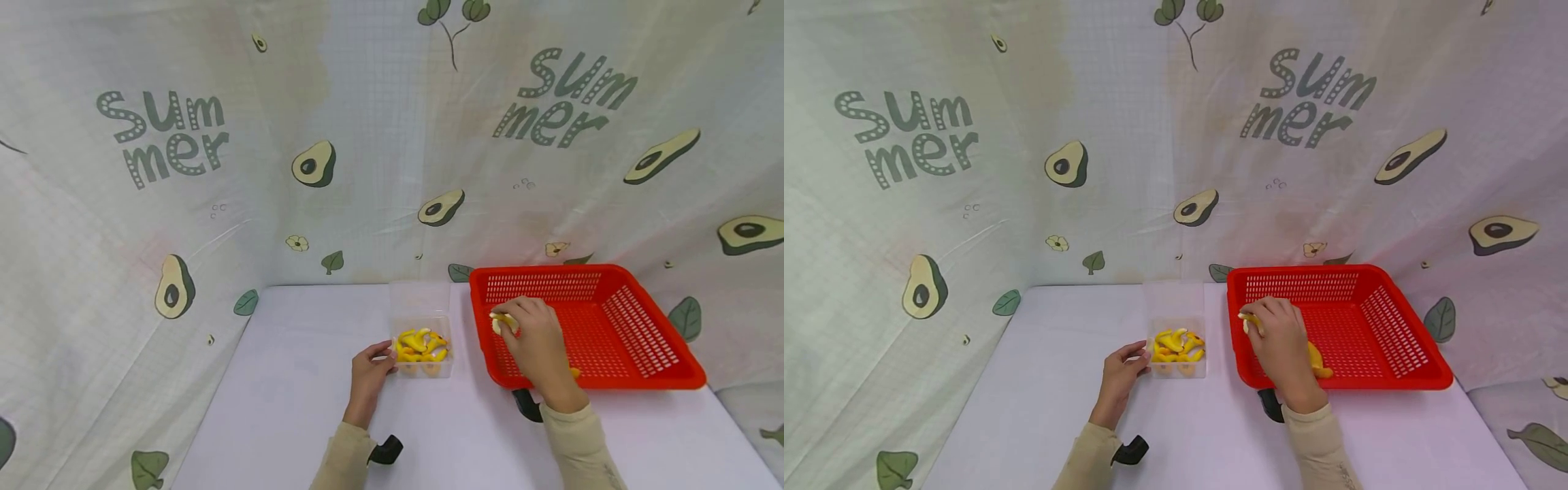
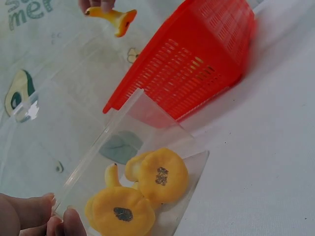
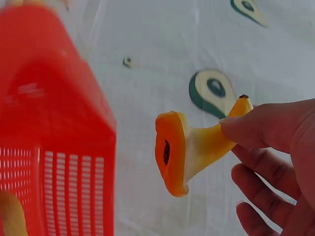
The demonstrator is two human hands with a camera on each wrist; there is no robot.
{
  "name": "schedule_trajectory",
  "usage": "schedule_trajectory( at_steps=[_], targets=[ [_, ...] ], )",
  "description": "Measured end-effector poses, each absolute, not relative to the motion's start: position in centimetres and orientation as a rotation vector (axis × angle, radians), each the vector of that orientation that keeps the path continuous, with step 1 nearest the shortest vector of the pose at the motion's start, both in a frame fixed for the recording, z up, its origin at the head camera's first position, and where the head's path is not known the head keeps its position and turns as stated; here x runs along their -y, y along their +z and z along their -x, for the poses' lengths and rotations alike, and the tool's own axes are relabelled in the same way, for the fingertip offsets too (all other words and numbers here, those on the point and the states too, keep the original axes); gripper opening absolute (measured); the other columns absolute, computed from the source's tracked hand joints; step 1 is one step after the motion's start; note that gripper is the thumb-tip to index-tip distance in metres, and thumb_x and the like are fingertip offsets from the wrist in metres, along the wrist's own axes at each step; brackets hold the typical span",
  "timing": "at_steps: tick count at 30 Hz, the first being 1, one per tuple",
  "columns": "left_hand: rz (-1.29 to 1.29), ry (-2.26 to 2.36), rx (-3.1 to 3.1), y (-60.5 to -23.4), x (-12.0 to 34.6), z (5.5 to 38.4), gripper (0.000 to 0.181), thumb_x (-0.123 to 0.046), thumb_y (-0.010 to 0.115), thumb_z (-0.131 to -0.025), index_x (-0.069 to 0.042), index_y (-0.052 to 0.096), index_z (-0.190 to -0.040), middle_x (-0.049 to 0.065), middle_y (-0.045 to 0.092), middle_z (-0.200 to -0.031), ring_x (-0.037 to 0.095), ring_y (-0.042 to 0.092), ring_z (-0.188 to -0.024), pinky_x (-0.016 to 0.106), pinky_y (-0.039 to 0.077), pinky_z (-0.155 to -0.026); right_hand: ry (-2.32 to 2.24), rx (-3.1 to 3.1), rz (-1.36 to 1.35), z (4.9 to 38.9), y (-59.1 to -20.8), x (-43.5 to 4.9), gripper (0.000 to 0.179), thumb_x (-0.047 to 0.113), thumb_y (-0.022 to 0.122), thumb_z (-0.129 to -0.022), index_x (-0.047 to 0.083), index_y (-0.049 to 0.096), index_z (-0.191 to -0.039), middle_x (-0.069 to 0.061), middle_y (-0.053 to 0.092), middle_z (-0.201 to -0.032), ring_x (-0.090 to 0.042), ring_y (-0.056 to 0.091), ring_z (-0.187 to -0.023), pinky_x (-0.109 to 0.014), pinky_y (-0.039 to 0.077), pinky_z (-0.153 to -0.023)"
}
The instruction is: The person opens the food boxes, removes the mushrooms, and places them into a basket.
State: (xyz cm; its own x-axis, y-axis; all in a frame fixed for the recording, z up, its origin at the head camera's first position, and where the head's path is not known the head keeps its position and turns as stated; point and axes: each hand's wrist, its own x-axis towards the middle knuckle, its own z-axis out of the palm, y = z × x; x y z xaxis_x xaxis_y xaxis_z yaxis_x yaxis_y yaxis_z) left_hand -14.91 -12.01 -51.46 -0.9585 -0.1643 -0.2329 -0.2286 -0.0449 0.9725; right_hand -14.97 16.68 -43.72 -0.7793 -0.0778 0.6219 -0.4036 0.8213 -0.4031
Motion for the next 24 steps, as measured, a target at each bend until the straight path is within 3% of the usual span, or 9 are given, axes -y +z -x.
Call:
schedule_trajectory(
  at_steps=[6,24],
  targets=[
    [0.455,2.195,-2.139,-52.8,12.3,15.6,0.035,0.007,0.074,-0.093,0.012,0.069,-0.127,0.016,0.065,-0.104,0.014,0.063,-0.077,0.025,0.064,-0.069,0.699,2.421,-0.262,14.5,-43.6,-19.1,0.029,-0.014,0.087,-0.075,0.002,0.077,-0.097,-0.017,0.073,-0.099,-0.039,0.059,-0.096,-0.057,0.048,-0.083],
    [0.437,2.185,-2.138,-53.0,12.9,15.8,0.035,0.004,0.074,-0.095,0.011,0.068,-0.129,0.017,0.065,-0.106,0.015,0.063,-0.077,0.025,0.064,-0.070,0.647,2.511,-0.072,12.9,-44.6,-22.2,0.025,-0.004,0.081,-0.085,-0.004,0.074,-0.110,-0.027,0.073,-0.106,-0.049,0.057,-0.102,-0.068,0.047,-0.087]
  ],
)
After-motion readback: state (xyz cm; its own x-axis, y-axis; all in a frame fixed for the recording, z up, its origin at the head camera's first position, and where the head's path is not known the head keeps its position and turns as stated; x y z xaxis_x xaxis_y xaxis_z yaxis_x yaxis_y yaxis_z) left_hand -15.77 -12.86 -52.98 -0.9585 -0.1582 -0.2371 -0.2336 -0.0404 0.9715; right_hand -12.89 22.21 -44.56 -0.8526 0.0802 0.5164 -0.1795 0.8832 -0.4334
